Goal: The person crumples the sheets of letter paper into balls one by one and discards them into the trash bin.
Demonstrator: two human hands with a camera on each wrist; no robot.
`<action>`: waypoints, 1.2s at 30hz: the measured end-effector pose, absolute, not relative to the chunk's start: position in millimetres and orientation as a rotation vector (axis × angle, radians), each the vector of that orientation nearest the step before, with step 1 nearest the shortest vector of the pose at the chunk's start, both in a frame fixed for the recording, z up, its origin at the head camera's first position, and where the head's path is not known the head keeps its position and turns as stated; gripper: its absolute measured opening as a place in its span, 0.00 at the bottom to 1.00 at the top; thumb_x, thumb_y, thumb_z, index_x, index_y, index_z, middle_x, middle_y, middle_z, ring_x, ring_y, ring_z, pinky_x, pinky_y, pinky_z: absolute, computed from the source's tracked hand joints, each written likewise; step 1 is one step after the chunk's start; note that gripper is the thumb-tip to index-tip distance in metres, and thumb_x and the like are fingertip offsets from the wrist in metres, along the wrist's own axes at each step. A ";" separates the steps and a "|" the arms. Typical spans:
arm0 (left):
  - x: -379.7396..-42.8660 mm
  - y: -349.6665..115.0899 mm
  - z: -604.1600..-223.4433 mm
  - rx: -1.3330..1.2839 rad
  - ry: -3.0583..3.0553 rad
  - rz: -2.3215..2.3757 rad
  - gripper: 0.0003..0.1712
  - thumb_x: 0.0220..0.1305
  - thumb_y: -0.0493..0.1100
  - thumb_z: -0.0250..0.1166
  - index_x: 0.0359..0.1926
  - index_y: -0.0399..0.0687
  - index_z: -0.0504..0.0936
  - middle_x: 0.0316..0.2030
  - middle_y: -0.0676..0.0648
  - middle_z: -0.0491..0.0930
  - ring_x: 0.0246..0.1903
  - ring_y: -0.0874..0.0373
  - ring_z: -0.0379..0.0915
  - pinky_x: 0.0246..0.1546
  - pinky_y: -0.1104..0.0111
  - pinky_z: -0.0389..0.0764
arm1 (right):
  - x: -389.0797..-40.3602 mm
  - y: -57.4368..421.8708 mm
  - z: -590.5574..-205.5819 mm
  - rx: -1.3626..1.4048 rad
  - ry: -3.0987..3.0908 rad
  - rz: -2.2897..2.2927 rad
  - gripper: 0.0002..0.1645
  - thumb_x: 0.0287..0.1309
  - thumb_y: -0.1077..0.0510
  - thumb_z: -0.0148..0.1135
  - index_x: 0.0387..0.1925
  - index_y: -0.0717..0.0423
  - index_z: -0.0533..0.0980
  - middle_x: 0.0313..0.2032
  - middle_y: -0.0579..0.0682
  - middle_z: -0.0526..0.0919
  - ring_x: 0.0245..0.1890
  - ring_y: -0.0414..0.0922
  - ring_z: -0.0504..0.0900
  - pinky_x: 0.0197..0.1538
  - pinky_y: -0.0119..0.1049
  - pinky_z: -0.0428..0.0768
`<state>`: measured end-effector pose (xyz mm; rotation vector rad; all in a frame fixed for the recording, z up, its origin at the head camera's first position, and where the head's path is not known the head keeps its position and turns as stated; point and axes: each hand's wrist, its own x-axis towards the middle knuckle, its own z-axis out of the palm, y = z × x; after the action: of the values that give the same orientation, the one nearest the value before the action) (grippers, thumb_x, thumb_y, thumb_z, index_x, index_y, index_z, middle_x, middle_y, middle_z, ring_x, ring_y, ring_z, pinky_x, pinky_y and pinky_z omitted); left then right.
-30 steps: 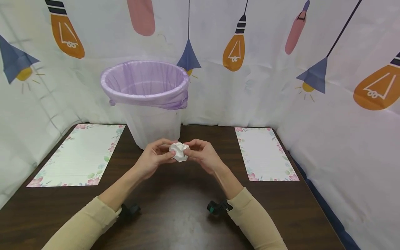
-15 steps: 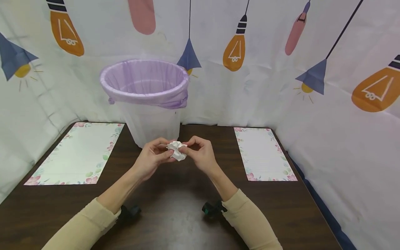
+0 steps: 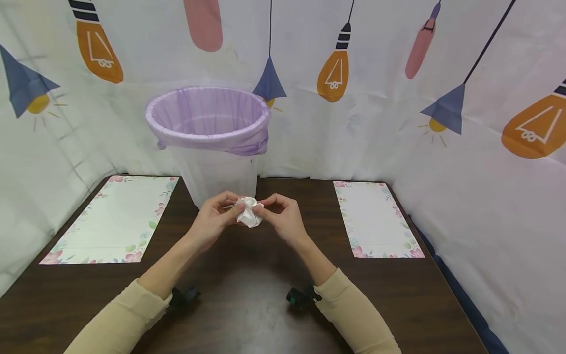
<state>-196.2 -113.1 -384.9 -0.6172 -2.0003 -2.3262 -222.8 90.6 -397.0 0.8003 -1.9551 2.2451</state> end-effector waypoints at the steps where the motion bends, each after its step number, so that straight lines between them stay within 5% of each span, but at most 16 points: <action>1: -197.3 -112.6 -385.6 -0.598 -2.002 -2.308 0.09 0.73 0.33 0.63 0.47 0.27 0.79 0.47 0.38 0.80 0.37 0.52 0.83 0.41 0.54 0.87 | -222.0 90.1 -398.1 0.807 -1.967 2.226 0.06 0.61 0.73 0.69 0.38 0.63 0.83 0.37 0.52 0.86 0.34 0.43 0.81 0.37 0.31 0.82; 6: -200.6 -111.5 -388.1 -0.501 -1.972 -2.258 0.09 0.72 0.32 0.64 0.45 0.26 0.79 0.44 0.39 0.81 0.33 0.54 0.82 0.39 0.49 0.86 | -217.1 90.9 -401.6 0.995 -2.008 2.059 0.32 0.59 0.76 0.69 0.64 0.65 0.72 0.52 0.57 0.81 0.47 0.51 0.84 0.47 0.39 0.85; 10: -200.1 -111.2 -389.2 -0.464 -1.975 -2.230 0.08 0.71 0.33 0.66 0.44 0.27 0.81 0.40 0.39 0.81 0.30 0.55 0.81 0.35 0.54 0.87 | -216.6 93.3 -402.1 1.174 -2.040 1.746 0.44 0.51 0.75 0.76 0.70 0.62 0.70 0.56 0.59 0.79 0.55 0.55 0.81 0.52 0.45 0.84; 25: -198.4 -110.8 -391.0 -0.441 -2.038 -2.198 0.10 0.71 0.35 0.67 0.45 0.28 0.83 0.38 0.38 0.81 0.30 0.53 0.82 0.33 0.61 0.87 | -225.1 99.4 -401.3 1.362 -2.027 1.078 0.47 0.48 0.64 0.82 0.70 0.63 0.71 0.53 0.57 0.79 0.51 0.49 0.81 0.52 0.38 0.83; 30: -199.1 -110.2 -390.8 -0.450 -2.027 -2.175 0.10 0.70 0.34 0.68 0.44 0.28 0.83 0.37 0.39 0.82 0.29 0.54 0.81 0.33 0.59 0.87 | -227.0 94.5 -399.2 1.354 -2.025 1.011 0.41 0.50 0.66 0.80 0.65 0.68 0.73 0.54 0.60 0.75 0.50 0.51 0.80 0.52 0.39 0.82; 36: -200.9 -106.7 -390.0 -0.494 -2.007 -2.148 0.08 0.69 0.34 0.68 0.44 0.30 0.84 0.39 0.38 0.82 0.32 0.53 0.81 0.35 0.50 0.86 | -228.1 93.1 -399.2 1.268 -1.997 1.009 0.31 0.53 0.67 0.78 0.59 0.67 0.78 0.44 0.56 0.80 0.39 0.46 0.79 0.38 0.36 0.80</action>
<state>-200.9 -106.7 -390.0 -0.4938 -2.0072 -2.1484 -228.1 93.1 -399.2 1.2683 -1.9965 1.0085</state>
